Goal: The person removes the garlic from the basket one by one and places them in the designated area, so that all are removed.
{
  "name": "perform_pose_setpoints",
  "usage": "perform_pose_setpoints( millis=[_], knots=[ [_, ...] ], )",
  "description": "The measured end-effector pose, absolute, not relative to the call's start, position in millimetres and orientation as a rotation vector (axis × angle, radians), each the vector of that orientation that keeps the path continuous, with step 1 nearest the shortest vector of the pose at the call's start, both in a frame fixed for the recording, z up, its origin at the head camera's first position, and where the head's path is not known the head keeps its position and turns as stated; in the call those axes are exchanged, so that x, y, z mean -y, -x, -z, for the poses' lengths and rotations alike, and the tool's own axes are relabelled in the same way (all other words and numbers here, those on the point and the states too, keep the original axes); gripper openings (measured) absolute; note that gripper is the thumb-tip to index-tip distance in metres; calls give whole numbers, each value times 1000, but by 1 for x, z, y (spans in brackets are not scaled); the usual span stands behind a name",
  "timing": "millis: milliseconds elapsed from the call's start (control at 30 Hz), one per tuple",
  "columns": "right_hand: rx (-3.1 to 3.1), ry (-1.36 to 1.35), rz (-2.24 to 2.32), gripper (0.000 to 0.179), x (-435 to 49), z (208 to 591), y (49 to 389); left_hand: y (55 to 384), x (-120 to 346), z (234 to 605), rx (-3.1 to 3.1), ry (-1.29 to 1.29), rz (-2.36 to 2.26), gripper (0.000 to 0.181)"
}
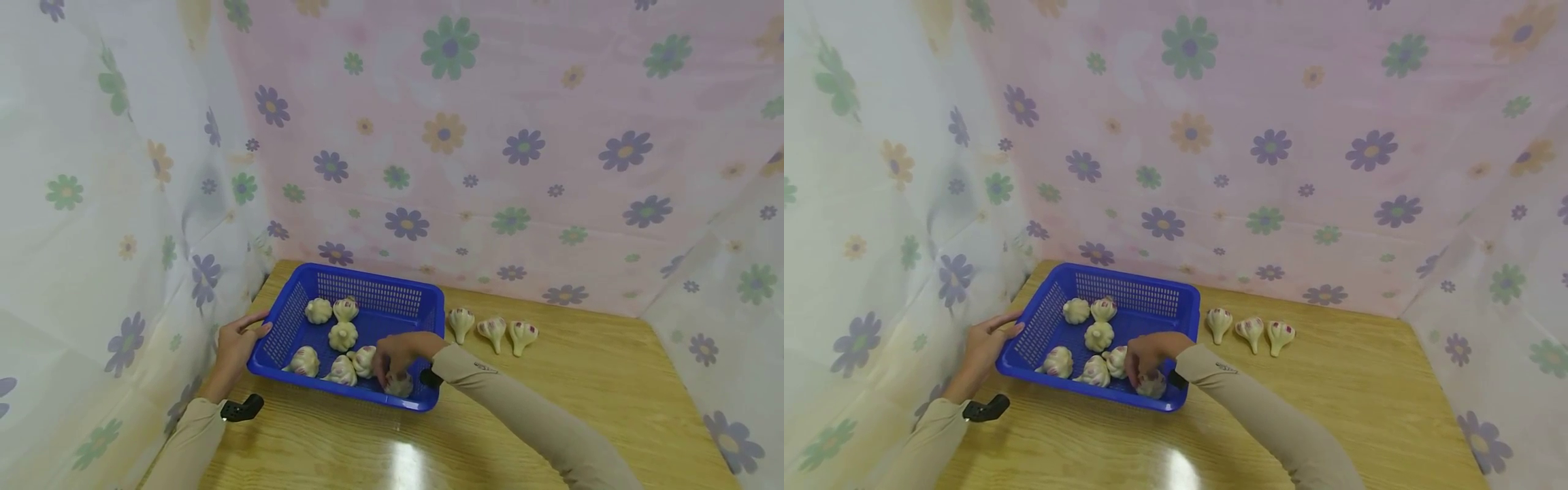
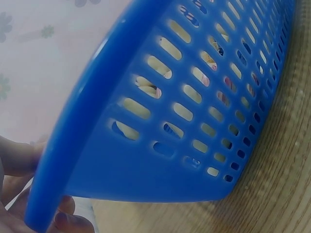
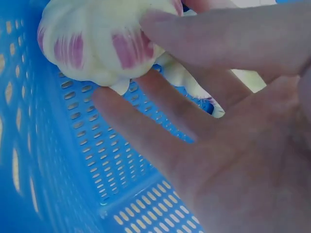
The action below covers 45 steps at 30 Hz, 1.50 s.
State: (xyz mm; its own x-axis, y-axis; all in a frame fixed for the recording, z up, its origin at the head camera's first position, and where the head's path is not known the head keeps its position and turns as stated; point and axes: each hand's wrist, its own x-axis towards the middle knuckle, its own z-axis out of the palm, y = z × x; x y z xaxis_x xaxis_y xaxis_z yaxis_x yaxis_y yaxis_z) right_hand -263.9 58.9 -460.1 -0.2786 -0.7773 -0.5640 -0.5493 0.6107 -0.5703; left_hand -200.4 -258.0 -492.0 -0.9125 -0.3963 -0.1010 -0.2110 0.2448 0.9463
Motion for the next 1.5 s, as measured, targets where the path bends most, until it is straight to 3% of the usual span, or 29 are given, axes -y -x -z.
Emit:
perform_pose_setpoints(
  millis=[300, 633, 833, 1500],
  knots=[
    [-1901, 972, 316, 34, -63, 468, 267, 201, 253, 487, 2359, -552, 1768, 36],
    [-1751, 857, 679, 35, -80, 456, 278, 202, 251, 486, 2331, -559, 1733, 35],
    [-1656, 911, 837, 50, -86, 454, 275, 203, 251, 484, 2374, -540, 1735, 37],
    [-1868, 997, 1163, 41, -108, 432, 255, 196, 253, 489, 2343, -627, 1742, 38]
  ],
)
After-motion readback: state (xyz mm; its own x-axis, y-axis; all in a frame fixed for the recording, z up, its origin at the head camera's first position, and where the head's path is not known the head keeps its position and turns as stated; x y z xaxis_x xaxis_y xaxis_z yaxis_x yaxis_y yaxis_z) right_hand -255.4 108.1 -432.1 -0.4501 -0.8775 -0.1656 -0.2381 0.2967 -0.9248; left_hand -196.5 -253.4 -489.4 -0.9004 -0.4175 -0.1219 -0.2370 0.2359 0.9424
